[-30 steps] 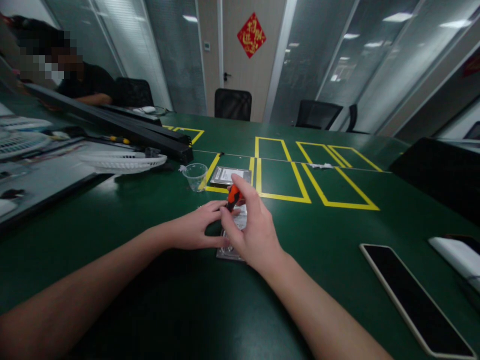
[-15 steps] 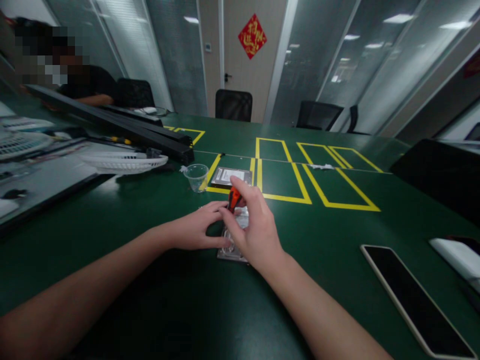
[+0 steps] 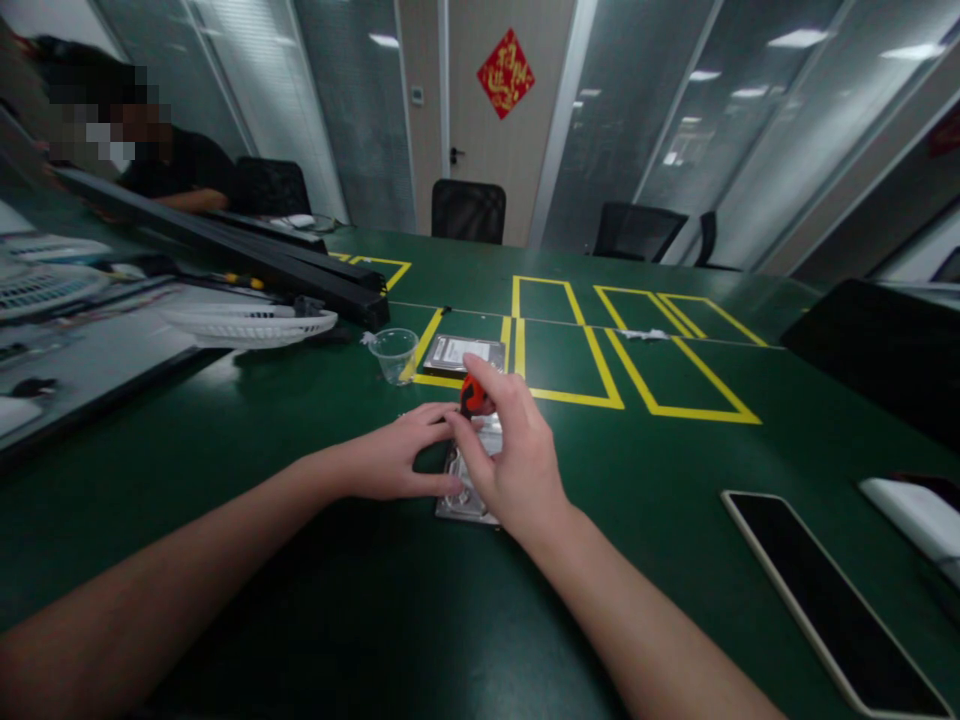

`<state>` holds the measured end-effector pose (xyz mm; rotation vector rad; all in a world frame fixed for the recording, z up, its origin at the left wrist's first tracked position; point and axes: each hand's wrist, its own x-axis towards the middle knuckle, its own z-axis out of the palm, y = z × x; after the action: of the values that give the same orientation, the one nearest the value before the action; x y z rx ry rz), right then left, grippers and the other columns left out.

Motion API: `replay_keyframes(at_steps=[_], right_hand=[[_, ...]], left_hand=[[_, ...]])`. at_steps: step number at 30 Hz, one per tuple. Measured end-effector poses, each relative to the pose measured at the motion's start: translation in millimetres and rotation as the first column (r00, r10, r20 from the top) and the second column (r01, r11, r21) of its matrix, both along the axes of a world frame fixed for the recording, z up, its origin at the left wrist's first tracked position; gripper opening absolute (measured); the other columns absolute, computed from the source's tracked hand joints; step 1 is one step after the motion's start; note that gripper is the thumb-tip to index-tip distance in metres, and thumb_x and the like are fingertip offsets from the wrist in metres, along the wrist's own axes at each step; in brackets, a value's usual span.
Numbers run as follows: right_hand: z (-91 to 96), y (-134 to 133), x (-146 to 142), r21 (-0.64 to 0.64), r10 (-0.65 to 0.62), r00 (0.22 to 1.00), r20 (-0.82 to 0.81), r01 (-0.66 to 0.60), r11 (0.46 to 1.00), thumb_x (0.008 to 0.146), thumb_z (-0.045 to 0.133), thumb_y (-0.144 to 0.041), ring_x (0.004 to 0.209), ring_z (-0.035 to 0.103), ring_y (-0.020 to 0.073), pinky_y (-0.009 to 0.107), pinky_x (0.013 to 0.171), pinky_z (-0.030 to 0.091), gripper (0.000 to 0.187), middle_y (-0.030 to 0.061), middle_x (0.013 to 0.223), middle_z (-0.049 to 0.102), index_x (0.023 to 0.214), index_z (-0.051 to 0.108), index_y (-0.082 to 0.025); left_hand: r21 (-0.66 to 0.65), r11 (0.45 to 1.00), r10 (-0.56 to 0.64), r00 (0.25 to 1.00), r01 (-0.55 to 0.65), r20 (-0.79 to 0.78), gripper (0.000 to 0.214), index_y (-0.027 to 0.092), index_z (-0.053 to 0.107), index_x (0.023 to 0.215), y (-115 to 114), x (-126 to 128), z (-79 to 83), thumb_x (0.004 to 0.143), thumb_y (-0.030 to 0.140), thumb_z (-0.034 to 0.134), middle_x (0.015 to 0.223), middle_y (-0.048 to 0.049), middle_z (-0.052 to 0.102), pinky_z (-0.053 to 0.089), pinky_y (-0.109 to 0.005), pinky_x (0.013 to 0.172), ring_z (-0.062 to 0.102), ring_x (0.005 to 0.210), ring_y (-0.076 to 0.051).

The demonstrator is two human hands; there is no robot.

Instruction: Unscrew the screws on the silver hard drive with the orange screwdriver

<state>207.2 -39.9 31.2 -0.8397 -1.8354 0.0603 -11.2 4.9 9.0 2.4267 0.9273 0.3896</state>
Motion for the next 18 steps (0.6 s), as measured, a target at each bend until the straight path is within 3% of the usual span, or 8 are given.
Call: replay_keyframes(at_steps=[7,14,18], right_hand=[[-3.7,-3.0,-0.9,-0.101,0.052,0.997,-0.056,-0.057,0.993,0.102,0.067,-0.02,0.119,0.077,0.0309,0.057,0.105,0.067,0.074,0.014,0.146,0.069,0.168,0.035,-0.03],[2.3,-0.9,0.2,0.027,-0.037,0.999,0.028,0.036,0.999,0.1,0.074,-0.02,0.109,0.075,0.0278,0.049,0.092,0.07,0.068,0.0117,0.144,0.069,0.161,0.047,-0.033],[3.4,-2.7,-0.7,0.012,-0.007,1.0,0.017,0.007,1.0,0.101,0.068,-0.018,0.112,0.076,0.0282,0.05,0.097,0.069,0.072,0.0134,0.148,0.067,0.166,0.042,-0.03]], left_hand=[[0.004,1.0,-0.009,1.0,0.009,0.019,0.082,0.033,0.057,0.162,0.8,0.0,-1.0,0.093,0.069,0.081,0.178,-0.0144,0.039,0.033,-0.069,0.131,0.036,0.163,-0.047],[0.007,1.0,0.003,1.0,-0.003,0.015,0.083,0.031,0.059,0.16,-0.6,0.5,-0.3,0.091,0.073,0.079,0.171,-0.0166,0.047,0.036,-0.067,0.131,0.041,0.16,-0.047],[0.009,1.0,-0.004,1.0,0.004,0.014,0.081,0.032,0.057,0.161,-0.4,1.1,0.0,0.092,0.068,0.081,0.174,-0.0158,0.043,0.035,-0.066,0.131,0.04,0.161,-0.045]])
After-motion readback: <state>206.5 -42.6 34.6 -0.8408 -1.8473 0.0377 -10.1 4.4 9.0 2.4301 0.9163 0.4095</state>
